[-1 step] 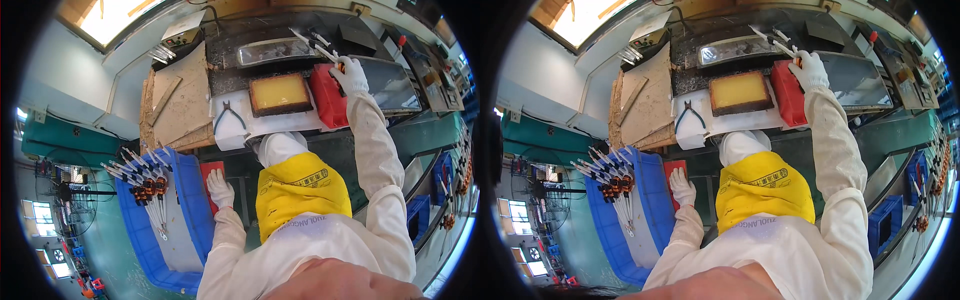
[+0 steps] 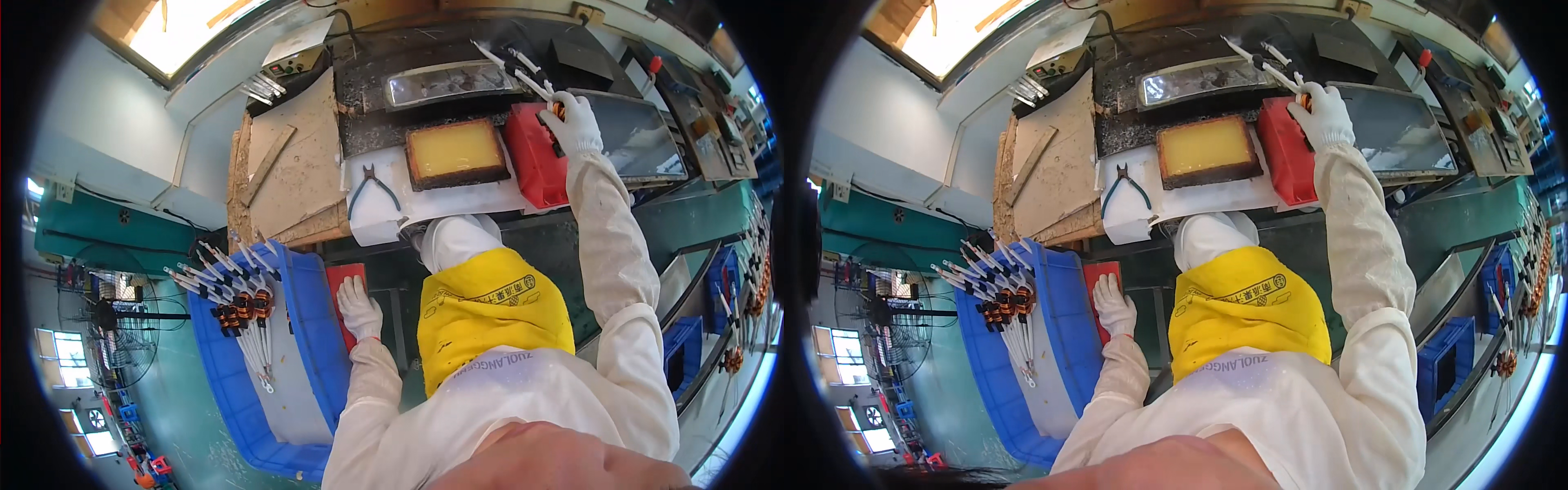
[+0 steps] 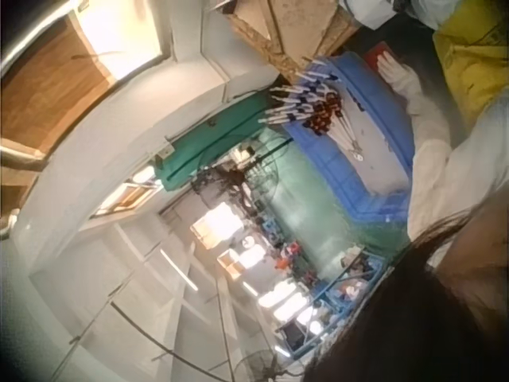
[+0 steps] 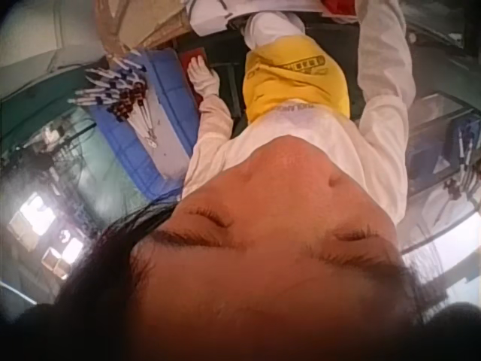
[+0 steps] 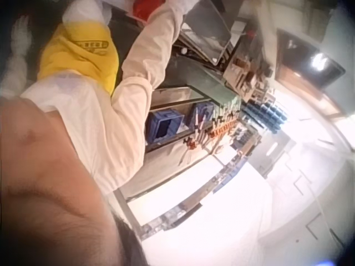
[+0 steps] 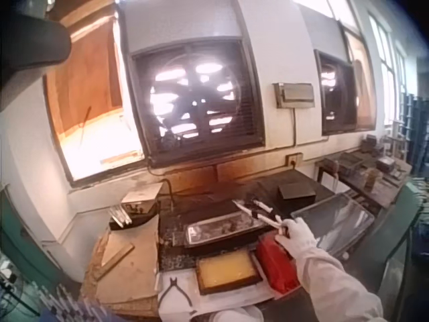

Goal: The recorder is dipping copper-coiled metal components into a solder bath and placing them into a storage bin.

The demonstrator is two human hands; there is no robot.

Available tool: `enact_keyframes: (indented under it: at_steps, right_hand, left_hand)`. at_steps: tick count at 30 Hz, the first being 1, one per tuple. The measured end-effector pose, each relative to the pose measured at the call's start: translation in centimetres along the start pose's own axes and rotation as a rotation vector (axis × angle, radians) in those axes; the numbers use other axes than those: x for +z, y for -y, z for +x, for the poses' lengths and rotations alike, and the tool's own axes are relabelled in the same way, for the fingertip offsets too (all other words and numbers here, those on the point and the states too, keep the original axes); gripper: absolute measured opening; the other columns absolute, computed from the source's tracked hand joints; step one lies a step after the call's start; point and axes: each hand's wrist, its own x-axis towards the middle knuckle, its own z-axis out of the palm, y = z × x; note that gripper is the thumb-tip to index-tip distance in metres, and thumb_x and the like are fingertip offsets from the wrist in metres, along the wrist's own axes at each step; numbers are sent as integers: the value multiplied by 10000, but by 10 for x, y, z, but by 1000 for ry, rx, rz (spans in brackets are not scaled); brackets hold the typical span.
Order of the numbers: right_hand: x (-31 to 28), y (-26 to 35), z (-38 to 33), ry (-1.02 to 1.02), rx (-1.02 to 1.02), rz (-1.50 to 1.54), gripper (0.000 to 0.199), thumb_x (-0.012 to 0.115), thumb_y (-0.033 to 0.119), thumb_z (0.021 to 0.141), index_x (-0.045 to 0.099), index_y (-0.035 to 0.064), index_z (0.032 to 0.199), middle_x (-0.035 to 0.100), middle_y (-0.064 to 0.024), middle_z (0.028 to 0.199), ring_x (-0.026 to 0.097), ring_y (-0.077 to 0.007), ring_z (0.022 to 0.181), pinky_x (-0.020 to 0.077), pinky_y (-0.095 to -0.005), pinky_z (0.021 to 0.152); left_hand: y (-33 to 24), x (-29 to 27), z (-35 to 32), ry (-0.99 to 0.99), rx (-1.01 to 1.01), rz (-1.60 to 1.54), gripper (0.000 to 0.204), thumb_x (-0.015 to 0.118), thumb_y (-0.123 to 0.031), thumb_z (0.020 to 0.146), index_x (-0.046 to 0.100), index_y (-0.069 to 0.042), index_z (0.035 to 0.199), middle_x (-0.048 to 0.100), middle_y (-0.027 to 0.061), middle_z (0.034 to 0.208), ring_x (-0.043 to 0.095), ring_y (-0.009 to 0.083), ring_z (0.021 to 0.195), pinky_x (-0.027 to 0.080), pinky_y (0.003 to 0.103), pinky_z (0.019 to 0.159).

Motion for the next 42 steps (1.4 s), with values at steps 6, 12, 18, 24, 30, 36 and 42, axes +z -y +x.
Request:
enact_keyframes:
  at_steps: [6,12,18,24,30,36,42]
  right_hand:
    - [-10,-10,-42,-243,-44,180,490,814,263,829,624,124,1259,587,-184,1179,609,-358,1078,500,-413,953]
    - [-11,-16,-69,-358,4,188,581,821,209,824,575,140,1345,542,-203,1265,584,-373,1145,491,-420,980]
    - [-11,-15,-81,-416,-14,191,621,823,158,817,549,134,1374,538,-205,1296,591,-380,1148,504,-421,964]
    - [-14,-15,-93,-391,10,226,639,794,91,846,503,97,1414,509,-179,1332,525,-353,1232,440,-402,1054]
    - [-13,-17,-102,-394,30,220,657,783,102,857,481,99,1440,476,-206,1379,463,-386,1315,391,-432,1110]
    - [-11,-20,-102,-391,29,198,668,783,108,858,473,106,1450,466,-204,1392,461,-385,1319,390,-436,1112]
    - [-10,-22,-102,-422,-8,180,685,794,89,834,476,118,1440,489,-185,1357,517,-374,1242,450,-431,1045]
  left_hand:
    - [1,4,-3,-16,-1,24,722,721,-136,762,466,-81,1435,468,178,1471,442,403,1353,345,524,1175]
    - [1,6,-4,17,-15,28,754,733,-147,750,459,-82,1449,455,173,1486,425,397,1372,331,524,1186]
    - [-2,1,-2,25,-20,30,754,726,-147,749,458,-75,1450,451,172,1491,417,397,1379,310,519,1200]
    - [-3,-1,-3,11,-19,27,736,715,-132,754,461,-64,1442,453,182,1486,422,404,1370,316,521,1196]
    - [-4,-5,0,23,-20,10,732,713,-112,754,461,-60,1439,455,191,1480,427,398,1365,318,525,1194]
    - [-4,-3,0,13,-17,22,737,717,-108,751,455,-63,1439,457,189,1477,430,394,1363,321,526,1192]
    - [-4,-3,-1,9,-6,28,758,722,-113,748,439,-67,1450,453,185,1480,433,396,1359,324,530,1188]
